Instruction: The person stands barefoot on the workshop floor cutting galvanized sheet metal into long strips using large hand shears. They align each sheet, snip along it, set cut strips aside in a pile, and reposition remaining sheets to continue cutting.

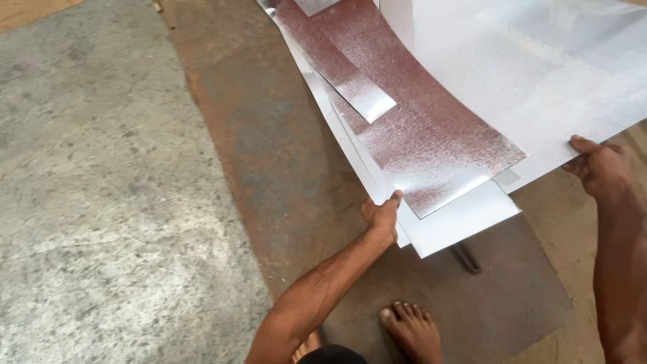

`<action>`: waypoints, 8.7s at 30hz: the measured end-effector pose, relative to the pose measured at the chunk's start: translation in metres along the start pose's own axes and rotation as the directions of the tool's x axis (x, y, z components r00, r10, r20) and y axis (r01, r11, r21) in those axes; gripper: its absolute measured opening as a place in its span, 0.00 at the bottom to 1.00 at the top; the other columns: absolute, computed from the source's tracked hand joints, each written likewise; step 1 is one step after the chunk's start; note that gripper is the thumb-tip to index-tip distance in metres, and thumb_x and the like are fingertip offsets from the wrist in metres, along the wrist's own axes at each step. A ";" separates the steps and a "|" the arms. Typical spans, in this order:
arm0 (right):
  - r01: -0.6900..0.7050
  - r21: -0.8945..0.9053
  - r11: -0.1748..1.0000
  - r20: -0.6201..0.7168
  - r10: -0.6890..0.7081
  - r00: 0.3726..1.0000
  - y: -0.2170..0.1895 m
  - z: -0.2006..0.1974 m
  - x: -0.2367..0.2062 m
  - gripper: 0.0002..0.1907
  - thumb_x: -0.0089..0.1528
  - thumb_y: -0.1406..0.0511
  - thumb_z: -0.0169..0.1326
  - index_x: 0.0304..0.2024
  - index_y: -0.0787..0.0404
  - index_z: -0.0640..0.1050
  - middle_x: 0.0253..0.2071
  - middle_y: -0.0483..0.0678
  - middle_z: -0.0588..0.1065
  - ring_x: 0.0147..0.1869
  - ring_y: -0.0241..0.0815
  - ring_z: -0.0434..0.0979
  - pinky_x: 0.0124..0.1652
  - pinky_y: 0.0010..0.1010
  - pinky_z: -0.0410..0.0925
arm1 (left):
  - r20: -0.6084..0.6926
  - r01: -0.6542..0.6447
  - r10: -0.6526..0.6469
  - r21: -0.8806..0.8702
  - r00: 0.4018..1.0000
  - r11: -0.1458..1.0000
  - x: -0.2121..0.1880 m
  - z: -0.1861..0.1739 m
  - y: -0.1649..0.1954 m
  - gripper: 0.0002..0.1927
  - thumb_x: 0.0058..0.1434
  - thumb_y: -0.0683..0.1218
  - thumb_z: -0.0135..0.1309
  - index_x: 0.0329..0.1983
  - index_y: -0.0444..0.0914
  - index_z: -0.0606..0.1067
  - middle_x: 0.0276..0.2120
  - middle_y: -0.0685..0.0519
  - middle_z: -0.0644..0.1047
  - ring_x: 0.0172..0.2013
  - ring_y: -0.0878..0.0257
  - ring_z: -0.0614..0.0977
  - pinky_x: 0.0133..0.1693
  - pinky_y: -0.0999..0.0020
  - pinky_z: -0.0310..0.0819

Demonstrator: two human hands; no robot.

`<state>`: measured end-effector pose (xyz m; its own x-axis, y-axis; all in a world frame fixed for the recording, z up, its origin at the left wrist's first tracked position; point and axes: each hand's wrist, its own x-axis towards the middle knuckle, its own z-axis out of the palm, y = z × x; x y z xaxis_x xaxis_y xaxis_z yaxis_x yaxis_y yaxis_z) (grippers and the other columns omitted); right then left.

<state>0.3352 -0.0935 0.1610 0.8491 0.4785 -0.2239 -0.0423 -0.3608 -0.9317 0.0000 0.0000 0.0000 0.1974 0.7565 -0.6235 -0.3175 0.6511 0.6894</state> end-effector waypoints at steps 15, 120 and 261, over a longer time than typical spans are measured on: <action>0.498 -0.612 0.615 0.440 -0.258 0.860 0.225 0.031 -0.234 0.32 0.57 0.57 0.65 0.60 0.65 0.74 0.52 0.60 0.75 0.55 0.58 0.74 0.51 0.46 0.69 | 0.075 0.004 -0.167 0.904 0.983 0.428 -0.122 -0.220 0.105 0.24 0.61 0.52 0.58 0.60 0.41 0.75 0.45 0.48 0.83 0.32 0.59 0.87 0.32 0.64 0.83; 0.357 -0.800 0.482 0.343 -0.122 0.932 0.276 -0.099 -0.221 0.27 0.52 0.46 0.60 0.49 0.51 0.82 0.71 0.54 0.65 0.70 0.58 0.63 0.59 0.54 0.65 | 0.846 -0.926 -0.522 -0.275 -0.106 -0.258 -0.020 -0.033 0.058 0.17 0.59 0.43 0.53 0.51 0.34 0.76 0.57 0.43 0.74 0.64 0.49 0.70 0.66 0.39 0.52; 0.761 -0.611 0.219 0.786 0.285 0.549 0.270 0.100 -0.378 0.17 0.70 0.64 0.38 0.55 0.54 0.76 0.62 0.53 0.73 0.65 0.59 0.71 0.61 0.51 0.62 | 0.277 0.239 -0.215 -0.054 0.936 0.970 -0.001 -0.148 -0.049 0.21 0.67 0.36 0.52 0.60 0.42 0.63 0.53 0.47 0.77 0.54 0.55 0.82 0.52 0.49 0.82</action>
<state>-0.0501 -0.2914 -0.0344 0.0398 0.7886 -0.6136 0.9583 -0.2040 -0.2000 -0.1217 -0.0419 -0.0875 0.5101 0.5855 -0.6301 -0.3108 0.8086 0.4996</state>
